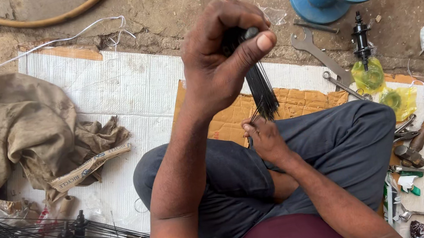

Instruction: The person sits on the floor and assembles a bicycle wheel by inserting spokes into the hub and attaching them to the rim. They handle bundles of spokes, a hub, and a rim, using their hands to thread and secure the components.

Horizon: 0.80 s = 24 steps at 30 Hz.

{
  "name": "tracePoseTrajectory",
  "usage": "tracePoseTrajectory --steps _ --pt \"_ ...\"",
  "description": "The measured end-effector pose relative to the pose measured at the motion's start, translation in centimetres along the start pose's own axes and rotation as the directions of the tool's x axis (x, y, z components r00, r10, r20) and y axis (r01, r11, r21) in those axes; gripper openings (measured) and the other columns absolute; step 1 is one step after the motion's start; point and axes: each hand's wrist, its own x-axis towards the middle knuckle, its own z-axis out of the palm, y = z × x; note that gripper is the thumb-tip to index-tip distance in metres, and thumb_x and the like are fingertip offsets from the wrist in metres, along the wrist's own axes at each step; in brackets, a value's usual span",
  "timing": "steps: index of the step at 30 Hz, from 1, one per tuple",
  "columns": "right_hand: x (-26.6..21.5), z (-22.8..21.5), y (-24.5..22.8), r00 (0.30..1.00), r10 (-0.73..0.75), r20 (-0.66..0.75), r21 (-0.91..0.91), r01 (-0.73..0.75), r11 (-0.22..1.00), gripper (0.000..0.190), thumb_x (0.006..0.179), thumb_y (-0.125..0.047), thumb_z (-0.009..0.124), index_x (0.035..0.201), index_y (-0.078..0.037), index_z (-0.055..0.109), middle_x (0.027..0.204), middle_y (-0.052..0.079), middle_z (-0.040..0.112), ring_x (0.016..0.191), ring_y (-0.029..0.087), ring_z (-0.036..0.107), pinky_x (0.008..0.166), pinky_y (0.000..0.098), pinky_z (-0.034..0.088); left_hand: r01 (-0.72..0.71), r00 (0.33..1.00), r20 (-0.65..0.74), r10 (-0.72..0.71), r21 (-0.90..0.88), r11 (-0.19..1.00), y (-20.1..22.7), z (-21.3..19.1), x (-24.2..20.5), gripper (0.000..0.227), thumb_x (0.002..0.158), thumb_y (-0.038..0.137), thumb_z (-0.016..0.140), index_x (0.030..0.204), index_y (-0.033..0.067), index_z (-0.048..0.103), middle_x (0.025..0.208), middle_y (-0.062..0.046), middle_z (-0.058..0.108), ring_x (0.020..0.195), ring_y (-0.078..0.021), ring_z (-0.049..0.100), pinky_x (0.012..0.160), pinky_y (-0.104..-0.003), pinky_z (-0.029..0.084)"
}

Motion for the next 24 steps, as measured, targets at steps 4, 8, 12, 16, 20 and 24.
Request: tracePoseTrajectory --steps 4,8,12,16,20,24 --pt "1.5 -1.1 0.4 0.991 0.074 -0.111 0.104 -0.063 0.993 0.022 0.104 -0.017 0.061 0.104 0.003 0.07 0.085 0.014 0.075 0.073 0.019 0.075 0.066 0.0335 0.06 0.019 0.999 -0.026 -0.02 -0.034 0.999 0.2 0.9 -0.1 0.015 0.106 0.014 0.075 0.11 0.0082 0.061 0.099 -0.006 0.068 0.089 -0.0081 0.069 0.077 -0.023 0.061" --pt "2.6 -4.3 -3.8 0.976 0.061 -0.211 0.358 0.019 0.934 0.029 0.106 -0.026 0.061 0.107 0.002 0.07 0.093 0.01 0.074 0.076 0.018 0.074 0.069 0.0317 0.061 0.03 0.999 -0.029 -0.033 -0.093 0.995 -0.3 1.0 0.0 0.016 0.106 0.012 0.075 0.111 0.0074 0.061 0.102 -0.008 0.067 0.096 -0.0106 0.069 0.082 -0.026 0.063" --pt "3.1 -9.2 -10.4 0.919 -0.173 -0.355 0.461 0.333 0.822 0.039 0.118 -0.033 0.053 0.115 0.004 0.066 0.106 0.014 0.072 0.096 0.022 0.074 0.089 0.0361 0.064 0.058 0.997 -0.041 -0.063 -0.118 0.991 -1.0 1.0 -0.2 0.015 0.106 0.008 0.076 0.11 0.006 0.061 0.101 -0.009 0.068 0.097 -0.0116 0.07 0.084 -0.027 0.062" --pt "3.3 -11.8 -17.1 0.747 -0.399 -0.531 0.303 0.607 0.735 0.034 0.12 -0.029 0.052 0.125 0.005 0.059 0.117 0.02 0.066 0.098 0.028 0.072 0.087 0.04 0.068 0.082 0.995 -0.052 -0.09 -0.137 0.987 -1.2 0.9 -0.4 0.015 0.106 0.007 0.076 0.11 0.0057 0.061 0.101 -0.008 0.068 0.098 -0.0114 0.069 0.085 -0.027 0.061" --pt "3.7 -12.3 -20.9 0.675 -0.553 -0.489 0.117 0.679 0.725 0.035 0.12 -0.03 0.05 0.125 0.003 0.056 0.116 0.019 0.065 0.096 0.025 0.072 0.085 0.0373 0.068 0.075 0.994 -0.065 -0.082 -0.112 0.991 -1.3 0.9 -0.4 0.015 0.105 0.006 0.076 0.109 0.0049 0.061 0.102 -0.009 0.068 0.099 -0.0115 0.069 0.086 -0.027 0.061" --pt "4.5 -12.1 -21.7 0.682 -0.6 -0.418 0.068 0.682 0.728 0.031 0.12 -0.026 0.05 0.123 0.004 0.057 0.114 0.019 0.065 0.096 0.024 0.073 0.083 0.0362 0.068 0.056 0.996 -0.071 -0.062 -0.088 0.995 -1.4 0.6 -0.3 0.016 0.105 0.007 0.076 0.112 0.0065 0.062 0.102 -0.008 0.068 0.098 -0.0108 0.069 0.084 -0.026 0.062"
